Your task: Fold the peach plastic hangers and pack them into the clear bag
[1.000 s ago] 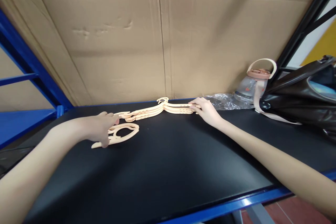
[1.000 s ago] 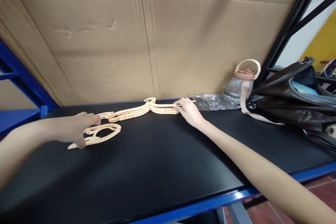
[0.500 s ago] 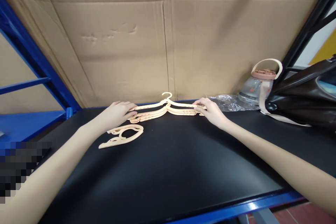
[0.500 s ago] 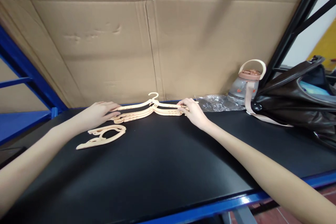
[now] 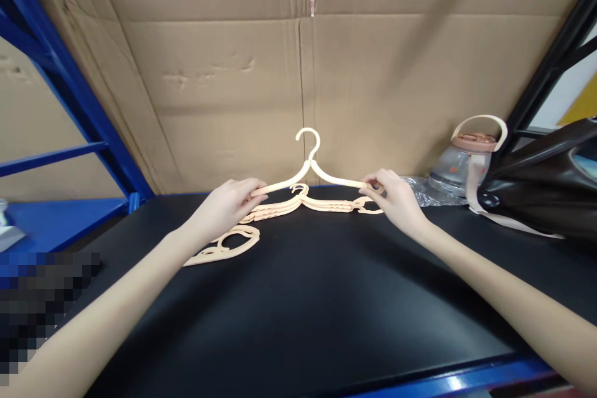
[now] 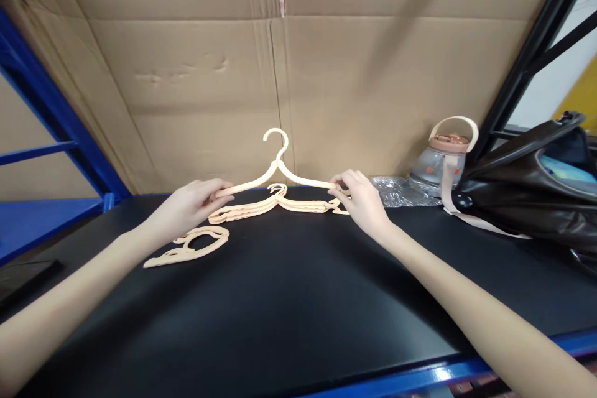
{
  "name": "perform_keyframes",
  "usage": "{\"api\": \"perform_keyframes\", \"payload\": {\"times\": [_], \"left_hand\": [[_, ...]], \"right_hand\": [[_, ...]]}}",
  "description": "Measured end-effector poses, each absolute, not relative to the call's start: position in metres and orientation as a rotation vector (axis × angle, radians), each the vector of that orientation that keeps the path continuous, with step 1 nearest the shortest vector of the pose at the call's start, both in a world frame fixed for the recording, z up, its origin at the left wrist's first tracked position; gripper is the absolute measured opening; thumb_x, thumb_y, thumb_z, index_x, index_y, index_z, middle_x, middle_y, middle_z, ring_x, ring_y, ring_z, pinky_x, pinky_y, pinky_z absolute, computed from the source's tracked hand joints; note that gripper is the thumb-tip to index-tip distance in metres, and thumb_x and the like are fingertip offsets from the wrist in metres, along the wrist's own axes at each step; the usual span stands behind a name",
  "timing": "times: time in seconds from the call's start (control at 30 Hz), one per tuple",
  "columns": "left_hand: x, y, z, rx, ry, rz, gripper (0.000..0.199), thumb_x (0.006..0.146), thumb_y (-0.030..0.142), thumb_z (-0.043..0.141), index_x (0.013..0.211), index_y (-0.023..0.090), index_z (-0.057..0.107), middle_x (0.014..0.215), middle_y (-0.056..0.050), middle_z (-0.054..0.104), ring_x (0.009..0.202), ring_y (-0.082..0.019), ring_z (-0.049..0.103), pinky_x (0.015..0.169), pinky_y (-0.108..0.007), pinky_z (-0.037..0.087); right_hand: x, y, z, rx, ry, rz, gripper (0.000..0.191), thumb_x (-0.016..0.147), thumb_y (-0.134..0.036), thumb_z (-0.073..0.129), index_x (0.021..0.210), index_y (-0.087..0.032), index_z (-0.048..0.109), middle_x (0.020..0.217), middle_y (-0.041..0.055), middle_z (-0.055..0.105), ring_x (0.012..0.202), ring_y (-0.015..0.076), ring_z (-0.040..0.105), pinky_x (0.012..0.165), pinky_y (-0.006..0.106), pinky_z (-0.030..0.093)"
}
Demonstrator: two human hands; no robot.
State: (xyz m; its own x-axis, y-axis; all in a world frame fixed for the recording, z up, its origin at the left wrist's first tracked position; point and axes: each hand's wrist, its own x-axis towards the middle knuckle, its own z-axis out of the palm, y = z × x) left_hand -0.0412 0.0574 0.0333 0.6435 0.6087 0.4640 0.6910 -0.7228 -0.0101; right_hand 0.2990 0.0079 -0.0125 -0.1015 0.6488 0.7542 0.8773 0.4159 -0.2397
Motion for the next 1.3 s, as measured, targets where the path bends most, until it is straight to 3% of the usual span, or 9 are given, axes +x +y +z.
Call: {"api": "perform_keyframes", "payload": {"times": [0.2,0.4,0.53,0.63,0.7,0.83,1.0,1.1,1.3], "left_hand": [[-0.030,0.041,0.033,-2.695,-1.071,-0.781,0.028,0.094,0.038,0.036,0.100,0.019,0.057,0.081,-0.002,0.062,0.069,-0.016,0.056,0.065,-0.026,0.040],[-0.013,0.016,0.030,-2.348,-0.759,-0.979,0.025,0.090,0.028,0.047,0.111,0.021,0.058,0.111,-0.009,0.063,0.104,-0.025,0.054,0.088,-0.039,0.038],[0.005,-0.012,0.024,-2.746,-0.689,-1.015,0.017,0.088,0.030,0.051,0.087,0.022,0.065,0.084,-0.004,0.068,0.081,-0.020,0.060,0.074,-0.033,0.044],[0.014,-0.018,0.021,-3.247,-1.102,-1.051,0.029,0.088,0.036,0.048,0.071,0.020,0.065,0.069,-0.003,0.066,0.064,-0.016,0.060,0.058,-0.028,0.046],[0.013,-0.009,0.020,-3.442,-1.498,-1.214,0.027,0.084,0.039,0.052,0.074,0.018,0.065,0.072,-0.004,0.068,0.064,-0.017,0.062,0.055,-0.027,0.048],[-0.004,0.020,0.027,-3.143,-2.109,-2.128,0.029,0.080,0.023,0.045,0.101,0.015,0.063,0.102,-0.011,0.068,0.086,-0.022,0.066,0.070,-0.034,0.055],[-0.021,0.041,0.040,-2.530,-2.349,-2.873,0.045,0.071,0.011,0.041,0.113,0.010,0.056,0.125,-0.013,0.059,0.115,-0.023,0.056,0.099,-0.036,0.047],[-0.024,0.043,0.042,-2.473,-2.246,-2.985,0.037,0.076,0.016,0.043,0.111,0.011,0.054,0.130,-0.014,0.055,0.118,-0.023,0.054,0.101,-0.035,0.046],[-0.024,0.040,0.041,-2.605,-1.935,-2.712,0.017,0.082,0.026,0.051,0.094,0.016,0.057,0.122,-0.012,0.060,0.118,-0.024,0.054,0.099,-0.036,0.046]], "right_hand": [[0.291,-0.004,-0.008,-1.352,-1.819,-0.306,0.021,0.085,-0.032,0.055,0.103,-0.022,0.053,0.086,0.0022,0.064,0.069,0.0167,0.060,0.063,0.028,0.044],[0.278,-0.021,-0.001,-1.309,-1.947,-0.183,0.020,0.093,-0.039,0.046,0.095,-0.024,0.060,0.079,0.0002,0.068,0.067,0.0158,0.063,0.063,0.026,0.043],[0.276,-0.023,0.001,-1.327,-1.841,-0.321,0.022,0.092,-0.040,0.047,0.093,-0.023,0.061,0.075,0.0005,0.068,0.065,0.0157,0.063,0.059,0.025,0.042],[0.279,-0.022,0.003,-1.338,-1.750,-0.385,0.021,0.091,-0.040,0.050,0.090,-0.022,0.062,0.075,0.0003,0.068,0.063,0.0148,0.062,0.058,0.024,0.042],[0.284,-0.021,0.004,-1.349,-1.708,-0.401,0.022,0.090,-0.039,0.050,0.090,-0.021,0.062,0.075,0.0008,0.068,0.062,0.0148,0.062,0.057,0.024,0.042],[0.296,-0.015,0.003,-1.359,-1.676,-0.476,0.025,0.091,-0.041,0.049,0.092,-0.020,0.063,0.078,0.0028,0.069,0.061,0.0158,0.062,0.056,0.024,0.042],[0.306,-0.009,0.000,-1.326,-1.738,-0.609,0.029,0.092,-0.042,0.046,0.098,-0.021,0.064,0.080,0.0041,0.068,0.060,0.0153,0.060,0.053,0.025,0.040],[0.305,-0.010,0.000,-1.327,-1.758,-0.662,0.030,0.093,-0.041,0.045,0.101,-0.021,0.065,0.073,0.0026,0.065,0.057,0.0140,0.058,0.050,0.025,0.038],[0.300,-0.012,0.000,-1.291,-1.842,-0.770,0.032,0.095,-0.040,0.043,0.102,-0.021,0.067,0.074,0.0018,0.065,0.061,0.0128,0.060,0.052,0.024,0.036]]}}
